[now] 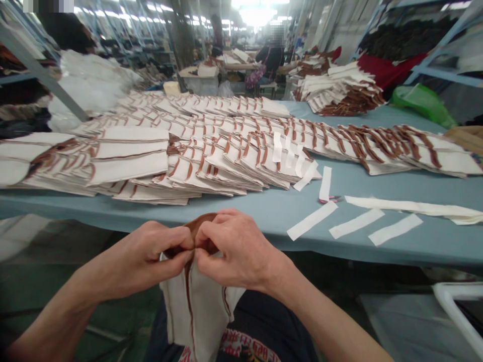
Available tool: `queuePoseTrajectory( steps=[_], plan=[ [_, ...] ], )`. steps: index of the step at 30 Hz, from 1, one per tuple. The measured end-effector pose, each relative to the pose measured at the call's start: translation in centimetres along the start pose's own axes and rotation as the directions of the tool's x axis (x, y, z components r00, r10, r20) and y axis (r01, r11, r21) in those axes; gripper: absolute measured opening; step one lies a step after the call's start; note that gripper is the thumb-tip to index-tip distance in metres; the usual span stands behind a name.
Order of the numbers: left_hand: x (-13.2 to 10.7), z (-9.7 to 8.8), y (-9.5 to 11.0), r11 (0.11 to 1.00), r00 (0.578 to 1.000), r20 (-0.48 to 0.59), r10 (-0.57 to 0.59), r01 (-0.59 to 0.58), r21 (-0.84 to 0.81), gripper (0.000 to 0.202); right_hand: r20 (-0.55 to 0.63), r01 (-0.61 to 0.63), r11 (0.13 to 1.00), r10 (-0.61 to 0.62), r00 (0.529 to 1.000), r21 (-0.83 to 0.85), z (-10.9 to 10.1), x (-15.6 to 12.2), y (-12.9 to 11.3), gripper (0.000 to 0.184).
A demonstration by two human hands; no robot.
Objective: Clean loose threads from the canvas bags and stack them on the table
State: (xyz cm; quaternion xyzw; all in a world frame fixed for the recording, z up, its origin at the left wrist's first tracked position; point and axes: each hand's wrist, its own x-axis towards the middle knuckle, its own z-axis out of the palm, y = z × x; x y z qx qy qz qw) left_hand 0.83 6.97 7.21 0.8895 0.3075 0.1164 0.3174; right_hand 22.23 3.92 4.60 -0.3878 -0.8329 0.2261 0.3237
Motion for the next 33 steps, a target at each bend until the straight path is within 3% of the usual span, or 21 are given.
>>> queuePoseTrajectory(
  steps=[3,7,9,15,23,28,33],
  plan=[
    [-0.2,0.2,-0.1,0.997,1.0,-0.019,-0.014,0.013,-0.082,0.022,0.02,-0.022,1.0,0.022,1.0,0.019,0.6,0.1,0.1,0.011],
    [-0.4,-0.3,-1.4,0.939,0.986,0.163,-0.032,0.085,-0.333,0.029,0.101,-0.121,0.981,0.106,0.989,0.153,1.5,-0.1,0.1,0.014],
    [-0.5,-0.3,-2.3,0.894,0.979,0.198,-0.05,0.132,-0.428,0.033,0.114,-0.151,0.967,0.129,0.985,0.207,1.9,-0.2,0.1,0.018],
    [-0.8,0.6,-4.0,0.787,0.957,0.26,-0.125,0.255,-0.562,0.042,0.069,-0.13,0.986,0.123,0.99,0.102,2.6,-0.3,0.0,0.018],
    [-0.8,-0.4,-3.7,0.904,0.978,0.2,-0.052,0.131,-0.406,0.05,0.113,-0.205,0.978,0.201,0.973,0.027,2.7,0.0,-0.2,0.016],
    [-0.7,-1.0,-2.9,0.928,0.958,0.271,-0.093,0.182,-0.324,0.027,0.126,-0.21,0.978,0.207,0.97,0.005,2.7,0.2,-0.1,0.014],
    [-0.3,-0.8,-1.8,0.986,0.979,0.189,-0.078,0.104,-0.13,0.014,0.119,-0.198,0.979,0.202,0.972,-0.043,2.7,0.3,-0.2,0.015]
  ],
)
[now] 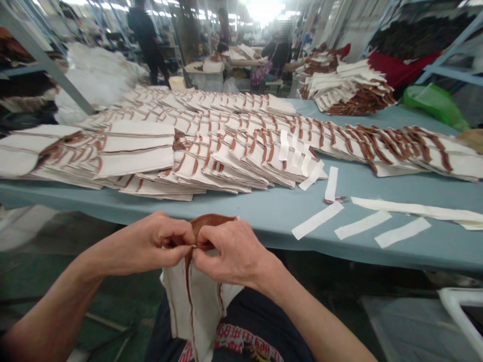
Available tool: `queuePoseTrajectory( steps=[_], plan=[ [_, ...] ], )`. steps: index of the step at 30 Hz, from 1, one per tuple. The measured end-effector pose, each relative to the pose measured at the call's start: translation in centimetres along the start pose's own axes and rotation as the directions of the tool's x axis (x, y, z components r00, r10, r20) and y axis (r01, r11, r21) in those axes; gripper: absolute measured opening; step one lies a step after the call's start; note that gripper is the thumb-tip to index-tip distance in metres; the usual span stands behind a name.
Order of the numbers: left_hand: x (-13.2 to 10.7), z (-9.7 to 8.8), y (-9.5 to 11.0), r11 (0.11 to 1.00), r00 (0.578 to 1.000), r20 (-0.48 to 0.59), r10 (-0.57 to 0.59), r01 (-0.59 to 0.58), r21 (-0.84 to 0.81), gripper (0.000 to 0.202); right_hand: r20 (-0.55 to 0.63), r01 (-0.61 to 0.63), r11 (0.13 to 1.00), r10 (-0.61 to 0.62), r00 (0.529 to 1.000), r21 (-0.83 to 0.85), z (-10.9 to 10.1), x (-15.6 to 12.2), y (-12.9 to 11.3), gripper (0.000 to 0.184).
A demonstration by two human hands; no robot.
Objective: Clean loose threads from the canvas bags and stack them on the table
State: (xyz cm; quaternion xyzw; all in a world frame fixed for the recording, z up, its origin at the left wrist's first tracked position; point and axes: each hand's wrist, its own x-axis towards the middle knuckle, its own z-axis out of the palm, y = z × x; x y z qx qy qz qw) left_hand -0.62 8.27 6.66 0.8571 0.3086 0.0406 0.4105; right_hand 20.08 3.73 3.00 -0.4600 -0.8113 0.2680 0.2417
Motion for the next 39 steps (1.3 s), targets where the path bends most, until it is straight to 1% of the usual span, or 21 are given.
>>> queuePoseTrajectory(
  steps=[3,7,11,13,14,16,18,19,21,23,25,27,29,31,32,34,36,39],
  plan=[
    [0.3,0.2,0.7,0.989,0.998,-0.046,0.05,-0.043,0.139,0.016,0.012,-0.004,1.0,0.004,1.0,-0.023,-0.2,0.1,-0.1,0.016],
    [0.2,0.6,1.3,0.968,0.989,-0.096,0.11,-0.085,0.237,0.018,0.031,-0.005,1.0,0.005,0.999,0.01,-0.2,0.2,-0.1,0.015],
    [-0.2,1.2,1.0,0.945,0.974,-0.133,0.182,-0.135,0.299,0.018,0.046,-0.055,0.991,0.05,0.998,0.121,-0.2,0.3,0.2,0.022],
    [-0.5,1.6,0.6,0.928,0.963,-0.127,0.237,-0.186,0.322,0.018,0.084,-0.091,0.968,0.073,0.994,0.233,-0.4,0.2,0.5,0.021],
    [-0.5,1.8,0.3,0.912,0.953,-0.127,0.275,-0.216,0.349,0.019,0.124,-0.121,0.943,0.086,0.989,0.311,-0.6,0.2,0.7,0.02],
    [-0.6,2.3,-0.3,0.849,0.916,-0.143,0.374,-0.276,0.451,0.021,0.229,-0.204,0.856,0.103,0.968,0.475,-1.1,0.2,1.0,0.015],
    [-0.7,2.5,-1.0,0.751,0.858,-0.155,0.489,-0.324,0.575,0.022,0.31,-0.273,0.762,0.101,0.946,0.587,-1.4,0.3,1.3,0.014],
    [-0.8,2.5,-1.4,0.703,0.831,-0.148,0.536,-0.343,0.622,0.023,0.323,-0.289,0.729,0.098,0.941,0.62,-1.4,0.3,1.4,0.014],
    [-0.9,2.4,-1.9,0.634,0.795,-0.114,0.596,-0.378,0.674,0.025,0.32,-0.292,0.693,0.094,0.943,0.659,-1.2,0.5,1.6,0.015],
    [-1.2,2.2,-2.2,0.599,0.784,-0.08,0.616,-0.4,0.694,0.027,0.326,-0.31,0.662,0.104,0.94,0.682,-0.7,0.7,1.7,0.017],
    [-1.4,2.0,-2.3,0.588,0.786,-0.06,0.615,-0.406,0.7,0.027,0.348,-0.337,0.629,0.111,0.931,0.701,-0.2,0.8,1.7,0.017],
    [-1.4,2.0,-2.3,0.602,0.79,-0.073,0.609,-0.401,0.691,0.026,0.355,-0.342,0.612,0.104,0.929,0.714,0.2,0.8,1.4,0.018],
    [-1.5,2.3,-2.1,0.642,0.779,-0.131,0.613,-0.394,0.658,0.026,0.33,-0.322,0.631,0.109,0.938,0.706,0.4,0.6,0.9,0.015],
    [-1.6,2.6,-1.9,0.715,0.77,-0.235,0.593,-0.37,0.593,0.026,0.254,-0.261,0.704,0.118,0.96,0.66,0.2,0.2,0.1,0.012],
    [-1.7,2.8,-1.7,0.762,0.775,-0.291,0.561,-0.346,0.547,0.026,0.196,-0.212,0.755,0.113,0.974,0.621,0.0,0.0,-0.3,0.012],
    [-1.9,3.0,-1.5,0.845,0.801,-0.37,0.472,-0.291,0.449,0.023,0.081,-0.105,0.847,0.073,0.994,0.522,-0.3,-0.5,-1.0,0.012],
    [-2.0,3.1,-1.2,0.89,0.826,-0.386,0.41,-0.271,0.366,0.018,0.004,-0.02,0.893,0.02,1.0,0.45,-0.4,-0.9,-1.3,0.012],
    [-1.9,2.8,-1.0,0.915,0.849,-0.361,0.386,-0.304,0.264,0.009,-0.023,0.015,0.905,-0.005,1.0,0.426,-0.2,-1.2,-1.3,0.011]
  ],
)
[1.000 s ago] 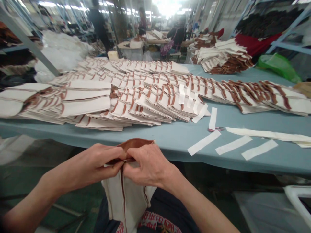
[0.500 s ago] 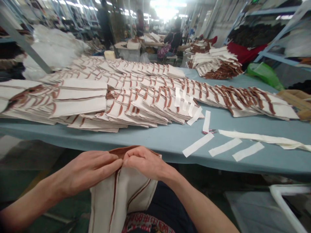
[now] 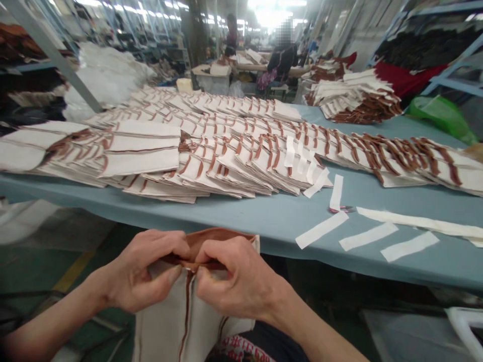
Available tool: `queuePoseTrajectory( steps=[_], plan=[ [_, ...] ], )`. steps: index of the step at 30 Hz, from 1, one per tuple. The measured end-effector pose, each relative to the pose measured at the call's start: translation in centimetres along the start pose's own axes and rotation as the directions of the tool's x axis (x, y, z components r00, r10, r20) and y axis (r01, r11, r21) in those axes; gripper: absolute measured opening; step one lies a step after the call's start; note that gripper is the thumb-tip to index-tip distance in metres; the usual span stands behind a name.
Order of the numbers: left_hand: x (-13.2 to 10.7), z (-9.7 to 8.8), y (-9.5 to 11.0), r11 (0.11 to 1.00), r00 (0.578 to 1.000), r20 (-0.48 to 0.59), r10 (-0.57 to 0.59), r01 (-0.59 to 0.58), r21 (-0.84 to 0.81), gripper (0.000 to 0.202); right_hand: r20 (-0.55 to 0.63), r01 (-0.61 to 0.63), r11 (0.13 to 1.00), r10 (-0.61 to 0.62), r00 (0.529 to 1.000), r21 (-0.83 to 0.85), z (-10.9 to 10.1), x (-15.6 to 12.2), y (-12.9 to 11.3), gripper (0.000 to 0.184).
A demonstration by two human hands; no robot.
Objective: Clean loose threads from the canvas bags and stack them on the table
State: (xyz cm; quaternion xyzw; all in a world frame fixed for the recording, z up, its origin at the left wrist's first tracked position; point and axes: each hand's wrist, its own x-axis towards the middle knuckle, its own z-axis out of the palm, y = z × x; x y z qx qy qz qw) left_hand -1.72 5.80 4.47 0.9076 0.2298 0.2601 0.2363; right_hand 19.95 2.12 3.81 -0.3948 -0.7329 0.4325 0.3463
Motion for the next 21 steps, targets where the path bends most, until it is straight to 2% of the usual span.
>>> queuePoseTrajectory(
  steps=[4,8,13,15,17,19,21],
  plan=[
    [0.4,-0.2,-0.5,0.994,0.997,0.065,-0.03,0.037,-0.105,0.012,-0.001,-0.02,1.0,0.02,1.0,0.008,0.3,0.0,0.8,0.015],
    [-0.1,0.4,-2.0,0.989,0.992,0.12,-0.038,0.055,-0.139,0.032,-0.015,-0.02,1.0,0.02,1.0,0.007,0.6,0.0,1.2,0.016],
    [-0.3,3.8,-4.2,0.947,0.99,-0.083,-0.116,0.084,-0.311,0.064,-0.074,0.084,0.993,-0.078,0.994,0.086,1.1,0.3,1.0,0.016],
    [0.0,5.6,-4.7,0.932,0.978,-0.142,-0.156,0.098,-0.35,0.071,-0.072,0.134,0.986,-0.127,0.989,0.102,1.1,0.3,0.8,0.018],
    [0.3,6.9,-5.1,0.92,0.969,-0.173,-0.175,0.098,-0.38,0.072,-0.044,0.125,0.989,-0.122,0.992,0.085,0.8,0.2,0.7,0.019],
    [0.4,7.4,-5.3,0.913,0.968,-0.186,-0.17,0.084,-0.399,0.074,-0.014,0.085,0.995,-0.085,0.996,0.042,0.3,0.0,0.7,0.02],
    [0.5,7.0,-5.3,0.913,0.971,-0.187,-0.148,0.061,-0.404,0.076,0.001,0.051,0.999,-0.051,0.999,-0.017,-0.3,-0.3,0.9,0.02]
  ],
)
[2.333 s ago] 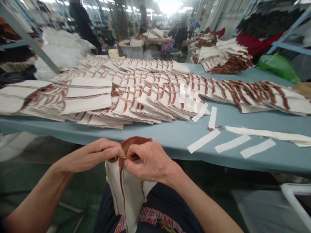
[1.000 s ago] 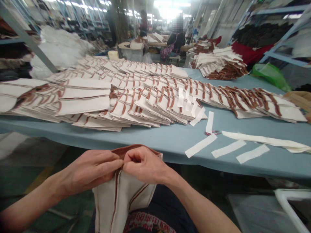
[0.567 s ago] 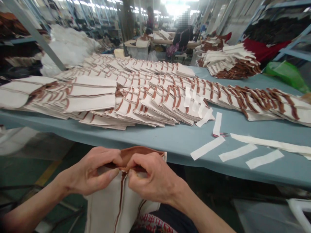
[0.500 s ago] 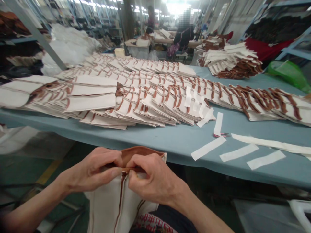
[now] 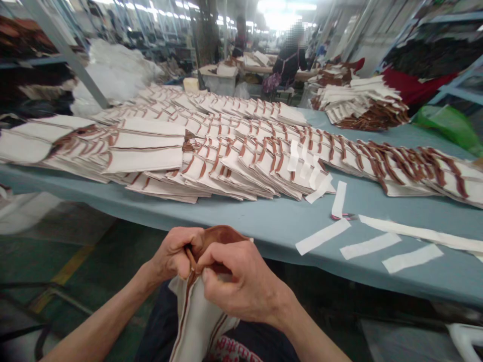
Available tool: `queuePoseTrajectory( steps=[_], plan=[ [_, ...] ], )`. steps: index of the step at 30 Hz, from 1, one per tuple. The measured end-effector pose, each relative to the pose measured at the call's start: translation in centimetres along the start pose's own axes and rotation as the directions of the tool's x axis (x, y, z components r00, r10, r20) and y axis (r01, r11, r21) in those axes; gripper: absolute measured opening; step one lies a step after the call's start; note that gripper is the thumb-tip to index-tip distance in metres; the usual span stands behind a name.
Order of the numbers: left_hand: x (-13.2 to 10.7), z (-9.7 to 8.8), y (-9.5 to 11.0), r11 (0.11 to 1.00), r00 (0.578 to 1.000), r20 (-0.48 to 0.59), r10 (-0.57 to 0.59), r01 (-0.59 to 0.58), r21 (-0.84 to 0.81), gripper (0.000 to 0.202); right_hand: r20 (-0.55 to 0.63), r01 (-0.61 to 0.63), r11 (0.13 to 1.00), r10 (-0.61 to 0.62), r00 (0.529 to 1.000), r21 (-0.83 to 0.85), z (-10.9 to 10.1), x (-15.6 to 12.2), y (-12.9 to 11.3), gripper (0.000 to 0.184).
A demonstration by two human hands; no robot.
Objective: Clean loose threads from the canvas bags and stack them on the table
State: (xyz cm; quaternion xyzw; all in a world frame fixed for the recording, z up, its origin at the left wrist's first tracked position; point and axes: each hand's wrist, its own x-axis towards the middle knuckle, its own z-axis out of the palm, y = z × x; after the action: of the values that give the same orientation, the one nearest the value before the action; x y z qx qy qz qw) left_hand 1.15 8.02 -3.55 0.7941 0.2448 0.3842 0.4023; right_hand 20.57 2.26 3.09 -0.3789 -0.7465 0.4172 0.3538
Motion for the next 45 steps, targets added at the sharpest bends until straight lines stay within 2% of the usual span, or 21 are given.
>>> queuePoseTrajectory(
  steps=[5,8,11,16,19,22,25,28,30,32,35,39,42,45],
  plan=[
    [0.8,-2.6,2.7,0.999,0.994,0.107,0.022,-0.025,0.023,0.079,-0.011,-0.02,0.991,0.019,1.0,-0.134,-0.6,-0.1,-0.1,0.02],
    [1.5,-3.6,4.8,0.988,0.974,0.222,-0.035,0.001,0.154,0.069,0.0,-0.028,0.98,0.029,1.0,-0.199,-0.4,0.0,-0.5,0.017],
    [2.0,-3.6,6.2,0.956,0.944,0.317,-0.091,-0.007,0.295,0.059,0.002,-0.061,0.959,0.064,0.998,-0.277,-0.3,0.0,-0.5,0.014],
    [2.3,-2.8,6.3,0.923,0.919,0.355,-0.17,0.022,0.384,0.047,-0.008,-0.104,0.922,0.109,0.994,-0.372,-0.3,-0.4,0.0,0.022],
    [2.4,-2.5,5.7,0.945,0.904,0.387,-0.182,0.052,0.323,0.048,-0.024,-0.078,0.927,0.074,0.997,-0.366,-0.5,-0.8,0.3,0.018],
    [2.6,-2.3,5.3,0.972,0.875,0.431,-0.22,0.158,0.175,0.05,-0.01,-0.019,0.954,0.017,1.0,-0.3,-0.8,-1.3,0.6,0.013],
    [2.5,-2.0,5.4,0.956,0.843,0.485,-0.231,0.29,-0.05,0.053,0.062,-0.021,0.992,0.029,0.998,-0.124,-1.4,-1.4,0.8,0.016],
    [2.2,-1.7,5.8,0.897,0.832,0.511,-0.217,0.377,-0.232,0.056,0.166,-0.095,0.991,0.079,0.983,0.094,-2.0,-1.0,0.9,0.024],
    [2.0,-1.6,6.0,0.878,0.844,0.499,-0.196,0.378,-0.294,0.058,0.224,-0.136,0.975,0.096,0.97,0.174,-2.5,-0.6,1.2,0.027],
    [1.7,-1.7,6.0,0.883,0.88,0.444,-0.17,0.336,-0.327,0.06,0.243,-0.153,0.967,0.101,0.965,0.205,-3.1,-0.2,1.6,0.029],
    [1.1,-2.2,5.7,0.882,0.932,0.317,-0.174,0.29,-0.371,0.061,0.186,-0.163,0.97,0.129,0.974,0.182,-4.0,0.0,2.7,0.038],
    [0.6,-2.9,5.9,0.879,0.953,0.247,-0.176,0.265,-0.397,0.062,0.1,-0.164,0.975,0.151,0.984,0.147,-4.5,-0.7,4.3,0.049],
    [0.6,-3.3,6.6,0.915,0.963,0.216,-0.159,0.226,-0.334,0.061,0.12,-0.14,0.94,0.107,0.987,0.312,-4.2,-1.1,4.9,0.049],
    [0.7,-3.2,7.2,0.925,0.977,0.15,-0.154,0.196,-0.325,0.062,0.111,-0.139,0.809,0.092,0.99,0.571,-3.5,-1.0,5.3,0.046]
  ],
)
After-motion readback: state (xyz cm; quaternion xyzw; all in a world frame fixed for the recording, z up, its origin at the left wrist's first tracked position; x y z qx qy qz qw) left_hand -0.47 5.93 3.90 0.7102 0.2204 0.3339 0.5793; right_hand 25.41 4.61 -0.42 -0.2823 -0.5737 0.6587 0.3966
